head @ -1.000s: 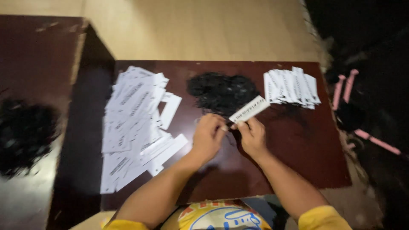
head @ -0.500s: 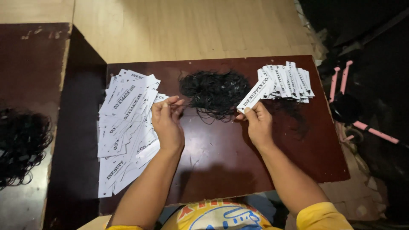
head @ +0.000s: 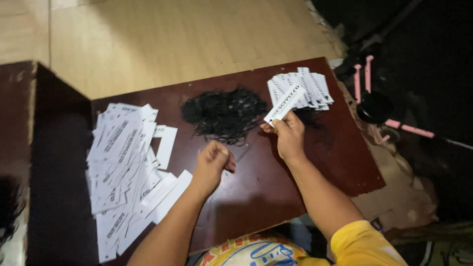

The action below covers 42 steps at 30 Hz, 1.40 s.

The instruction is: Attaching paper labels to black strings by threading the strings through pre-punched holes.

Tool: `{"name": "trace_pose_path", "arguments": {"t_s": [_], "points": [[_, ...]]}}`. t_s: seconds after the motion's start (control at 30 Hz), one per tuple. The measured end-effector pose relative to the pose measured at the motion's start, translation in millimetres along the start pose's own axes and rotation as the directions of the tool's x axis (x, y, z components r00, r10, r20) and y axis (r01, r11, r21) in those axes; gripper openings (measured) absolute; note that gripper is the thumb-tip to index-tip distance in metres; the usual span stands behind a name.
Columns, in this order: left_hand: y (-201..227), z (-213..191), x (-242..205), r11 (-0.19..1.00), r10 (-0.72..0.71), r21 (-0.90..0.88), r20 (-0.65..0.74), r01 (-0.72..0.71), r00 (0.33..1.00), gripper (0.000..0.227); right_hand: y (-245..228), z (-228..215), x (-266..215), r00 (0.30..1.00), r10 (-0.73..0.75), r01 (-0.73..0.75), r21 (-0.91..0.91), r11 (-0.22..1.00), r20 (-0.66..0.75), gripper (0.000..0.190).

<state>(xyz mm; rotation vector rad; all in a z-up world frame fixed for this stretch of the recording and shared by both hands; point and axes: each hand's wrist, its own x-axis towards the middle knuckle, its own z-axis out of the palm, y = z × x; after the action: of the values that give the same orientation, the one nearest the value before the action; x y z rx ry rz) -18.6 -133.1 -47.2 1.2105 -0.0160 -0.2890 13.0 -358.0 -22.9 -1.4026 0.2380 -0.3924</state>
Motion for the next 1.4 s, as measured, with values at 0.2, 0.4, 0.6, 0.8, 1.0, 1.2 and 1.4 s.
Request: {"name": "trace_pose_path", "arguments": {"t_s": [0.2, 0.4, 0.6, 0.8, 1.0, 1.2, 1.4], "points": [[17.4, 24.6, -26.1, 0.992, 0.023, 0.112, 0.314, -0.061, 0.949, 0.008, -10.4, -15.8, 16.8, 0.997, -0.027, 0.029, 0.034, 0.999, -0.075, 0.003], [16.2, 20.5, -22.9, 0.96, 0.089, 0.227, 0.311, -0.165, 0.946, 0.006, -23.0, -35.0, 34.2, 0.985, -0.035, 0.013, -0.129, 0.992, -0.167, 0.008], [23.5, 13.7, -10.7, 0.932, 0.225, 0.255, 0.143, -0.256, 0.964, 0.007, 5.4, -75.1, 60.3, 0.978, -0.028, -0.015, -0.204, 0.979, -0.205, 0.012], [22.4, 15.2, -10.0, 0.936, 0.218, 0.263, 0.083, -0.233, 0.972, 0.009, -2.6, -88.9, 69.6, 0.952, 0.03, -0.107, -0.238, 0.965, -0.305, 0.006], [19.6, 12.8, -9.3, 0.938, 0.198, 0.279, 0.065, -0.208, 0.978, 0.007, 10.6, -119.4, 88.7, 0.899, -0.082, -0.109, -0.4, 0.91, -0.431, 0.008], [19.1, 11.5, -9.2, 0.932, 0.162, 0.318, 0.071, -0.176, 0.984, 0.007, 0.8, -121.7, 84.3, 0.886, -0.081, -0.166, -0.476, 0.864, -0.456, 0.012], [12.6, 8.6, -7.8, 0.93, 0.163, 0.321, 0.077, -0.179, 0.984, 0.007, -0.2, -129.3, 84.8, 0.873, -0.146, -0.138, -0.522, 0.842, -0.465, 0.009]]}}
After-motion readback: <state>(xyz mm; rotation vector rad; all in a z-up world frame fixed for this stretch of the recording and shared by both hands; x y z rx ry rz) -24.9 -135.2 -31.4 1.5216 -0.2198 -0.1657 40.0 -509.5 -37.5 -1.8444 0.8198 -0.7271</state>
